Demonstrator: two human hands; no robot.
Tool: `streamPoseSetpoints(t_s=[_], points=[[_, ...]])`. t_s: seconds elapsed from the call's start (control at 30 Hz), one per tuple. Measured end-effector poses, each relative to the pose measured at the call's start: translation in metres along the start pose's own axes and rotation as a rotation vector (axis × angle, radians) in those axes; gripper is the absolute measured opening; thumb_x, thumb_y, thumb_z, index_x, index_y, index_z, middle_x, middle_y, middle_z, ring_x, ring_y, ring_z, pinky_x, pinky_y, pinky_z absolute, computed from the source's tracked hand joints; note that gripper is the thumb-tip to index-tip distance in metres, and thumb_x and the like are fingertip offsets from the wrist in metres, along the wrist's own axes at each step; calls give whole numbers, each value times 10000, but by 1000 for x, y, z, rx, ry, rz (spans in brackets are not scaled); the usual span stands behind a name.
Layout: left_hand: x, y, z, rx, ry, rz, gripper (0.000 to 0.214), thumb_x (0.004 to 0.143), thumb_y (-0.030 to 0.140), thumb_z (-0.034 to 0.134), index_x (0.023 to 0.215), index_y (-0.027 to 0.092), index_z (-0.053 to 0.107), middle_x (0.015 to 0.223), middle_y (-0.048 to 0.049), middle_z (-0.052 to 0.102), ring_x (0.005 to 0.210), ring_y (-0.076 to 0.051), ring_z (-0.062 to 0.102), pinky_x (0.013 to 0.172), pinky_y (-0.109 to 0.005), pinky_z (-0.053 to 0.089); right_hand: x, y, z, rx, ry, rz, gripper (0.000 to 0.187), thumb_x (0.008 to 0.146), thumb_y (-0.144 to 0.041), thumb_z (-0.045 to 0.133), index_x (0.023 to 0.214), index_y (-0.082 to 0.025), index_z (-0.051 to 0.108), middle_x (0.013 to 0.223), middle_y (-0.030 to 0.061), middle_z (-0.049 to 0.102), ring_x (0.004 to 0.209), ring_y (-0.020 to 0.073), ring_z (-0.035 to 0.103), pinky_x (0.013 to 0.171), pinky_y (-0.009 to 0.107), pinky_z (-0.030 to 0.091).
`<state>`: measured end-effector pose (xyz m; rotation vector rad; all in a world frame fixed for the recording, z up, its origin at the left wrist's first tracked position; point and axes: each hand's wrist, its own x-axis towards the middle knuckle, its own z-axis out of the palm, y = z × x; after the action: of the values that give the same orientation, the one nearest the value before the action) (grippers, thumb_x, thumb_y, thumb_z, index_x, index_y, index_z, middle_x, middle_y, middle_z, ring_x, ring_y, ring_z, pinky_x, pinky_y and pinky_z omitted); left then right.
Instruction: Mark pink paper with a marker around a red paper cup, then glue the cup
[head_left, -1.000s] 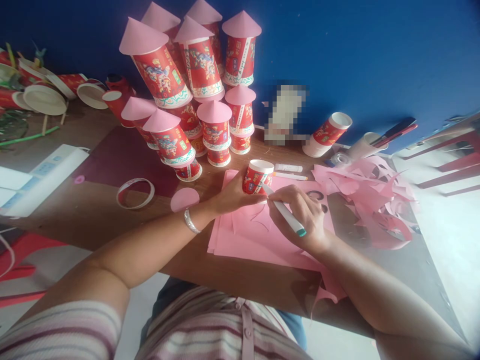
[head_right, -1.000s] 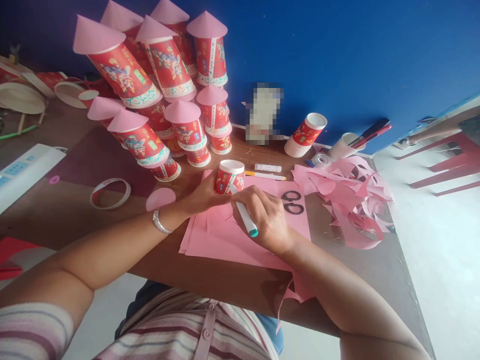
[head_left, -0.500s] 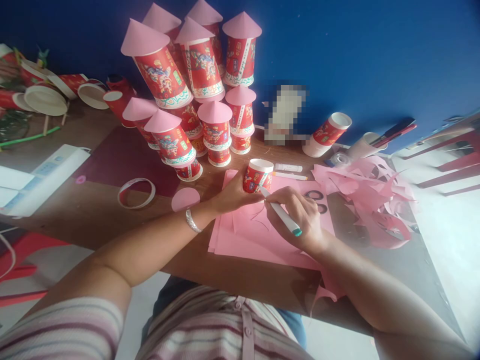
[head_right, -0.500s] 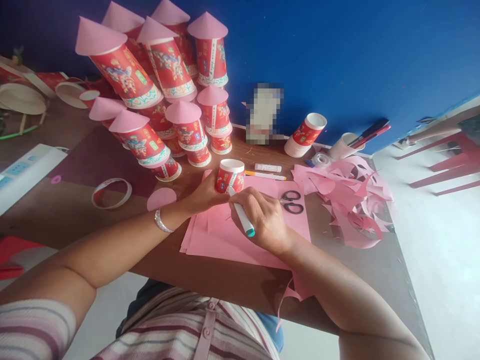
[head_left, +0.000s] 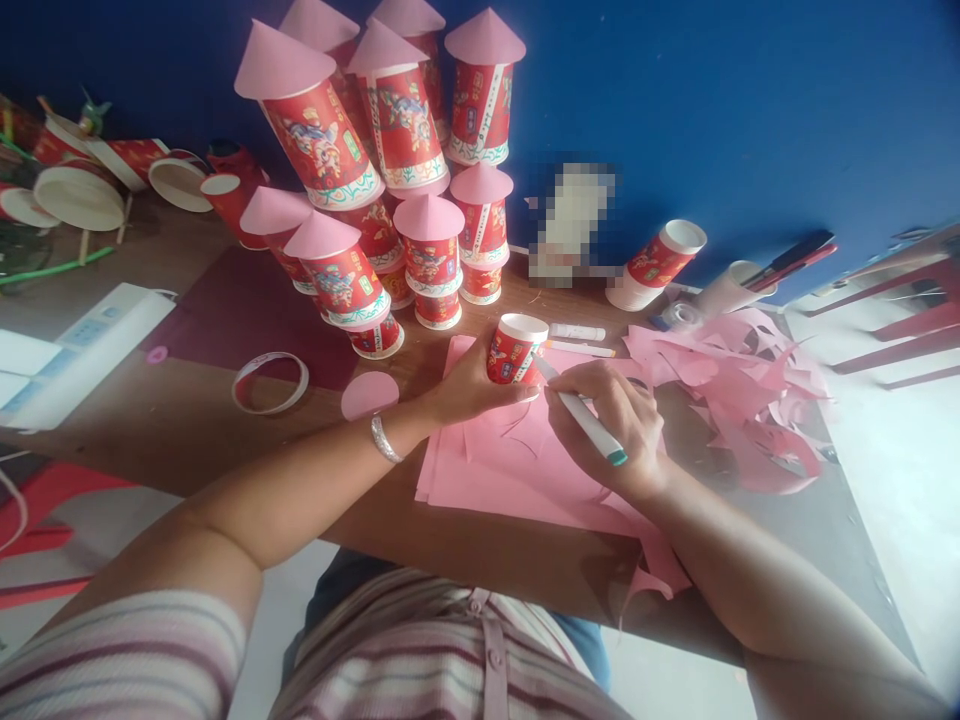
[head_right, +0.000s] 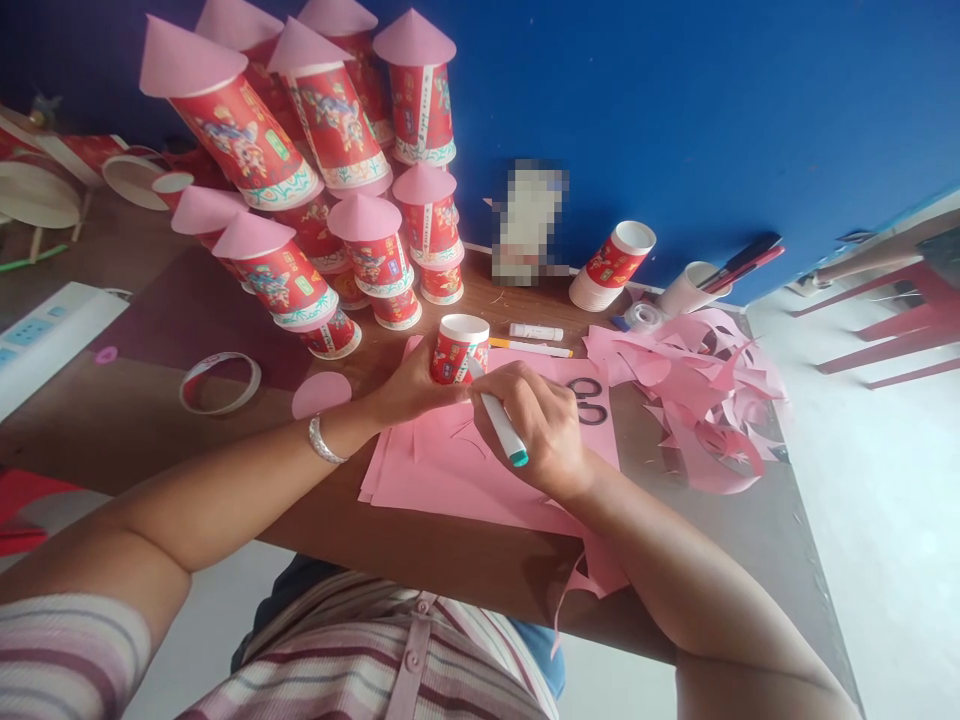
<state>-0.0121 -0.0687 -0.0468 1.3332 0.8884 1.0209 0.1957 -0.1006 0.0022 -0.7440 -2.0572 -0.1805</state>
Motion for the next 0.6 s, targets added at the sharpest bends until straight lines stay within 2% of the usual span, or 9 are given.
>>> streamPoseSetpoints(t_s=[0.3,0.6], points=[[0,-3,0,12,4,10,723,742,435,1004,1260,215,550,1099,-43,680,1030,-225,663,893,-377,556,-2,5,3,-4,-2,-18,162,1035,-92,623,1071,-249,645,841,-28,744,672,145,715,579,282,531],[-1,-2,1,3,17,-11,745,742,416,1004,1281,219,528,1110,-46,687,1031,-226,669,883,-379,565,-2,6,3,7,-13,-26,193,1006,-75,634,1092,-247,645,844,-29,744,664,140,706,568,271,524]])
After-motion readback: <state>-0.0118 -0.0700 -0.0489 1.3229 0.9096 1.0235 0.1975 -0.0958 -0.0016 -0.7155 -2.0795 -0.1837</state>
